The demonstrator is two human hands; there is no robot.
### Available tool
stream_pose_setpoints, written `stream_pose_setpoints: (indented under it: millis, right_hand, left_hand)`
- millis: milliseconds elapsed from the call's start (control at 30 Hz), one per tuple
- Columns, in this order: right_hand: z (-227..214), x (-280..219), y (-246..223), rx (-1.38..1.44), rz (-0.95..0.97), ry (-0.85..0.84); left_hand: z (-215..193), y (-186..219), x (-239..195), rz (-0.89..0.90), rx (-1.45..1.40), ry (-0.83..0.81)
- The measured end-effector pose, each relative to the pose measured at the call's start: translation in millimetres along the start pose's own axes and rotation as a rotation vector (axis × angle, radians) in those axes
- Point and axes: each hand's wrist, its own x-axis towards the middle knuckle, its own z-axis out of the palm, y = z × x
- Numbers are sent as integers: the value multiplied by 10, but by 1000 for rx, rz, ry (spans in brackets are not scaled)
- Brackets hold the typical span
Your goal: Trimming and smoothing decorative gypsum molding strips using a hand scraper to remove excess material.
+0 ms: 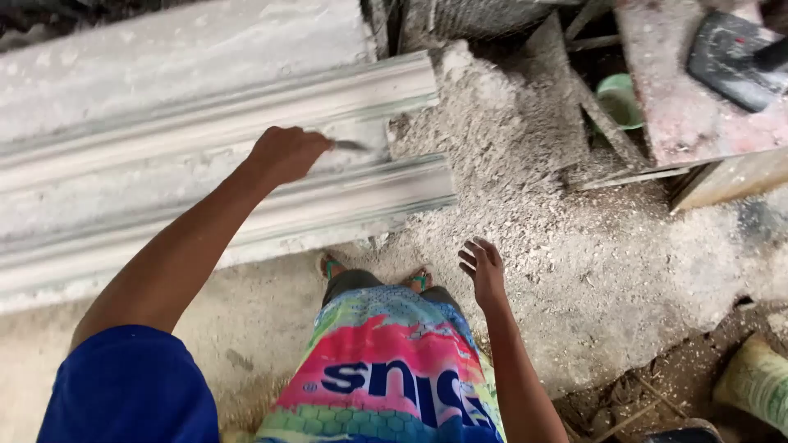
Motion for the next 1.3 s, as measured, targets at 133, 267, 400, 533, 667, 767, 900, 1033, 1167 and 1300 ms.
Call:
stream_pose_setpoints:
  millis: [133, 267, 400, 533, 667, 767, 900, 1033, 1167, 1300]
  right_hand:
    - [232, 40, 133, -33, 39, -114]
    - [482, 145, 214, -34, 88, -256]
    - [694, 248, 262, -55, 137, -300]
    - [805, 402, 320, -65, 86, -261]
    - [732, 607, 432, 140, 98, -247]
    - [745, 646, 429, 248, 139, -239]
    - [748, 630, 418, 348, 182, -230]
    - [780, 600, 463, 370, 186, -213]
    - [804, 545, 502, 376, 200, -199]
    - [804, 476, 536, 395, 226, -177]
  left_hand:
    - [-9, 655, -459, -270, -549, 75]
    - [584, 1227, -1106, -315, -878, 326]
    - [728, 1542, -1719, -319, -983, 367]
    - [1536, 1410, -1957, -332, -952, 422]
    - [1599, 1215, -1992, -350, -918, 384]
    - [1619, 989, -2059, -318, -849, 384]
    - [1881, 831, -2021, -278, -817, 353]
    - [1734, 1225, -1573, -245, -867, 331]
    - [1506, 1600, -1136, -184, -699, 296]
    - [1485, 1531, -1208, -220, -680, 213]
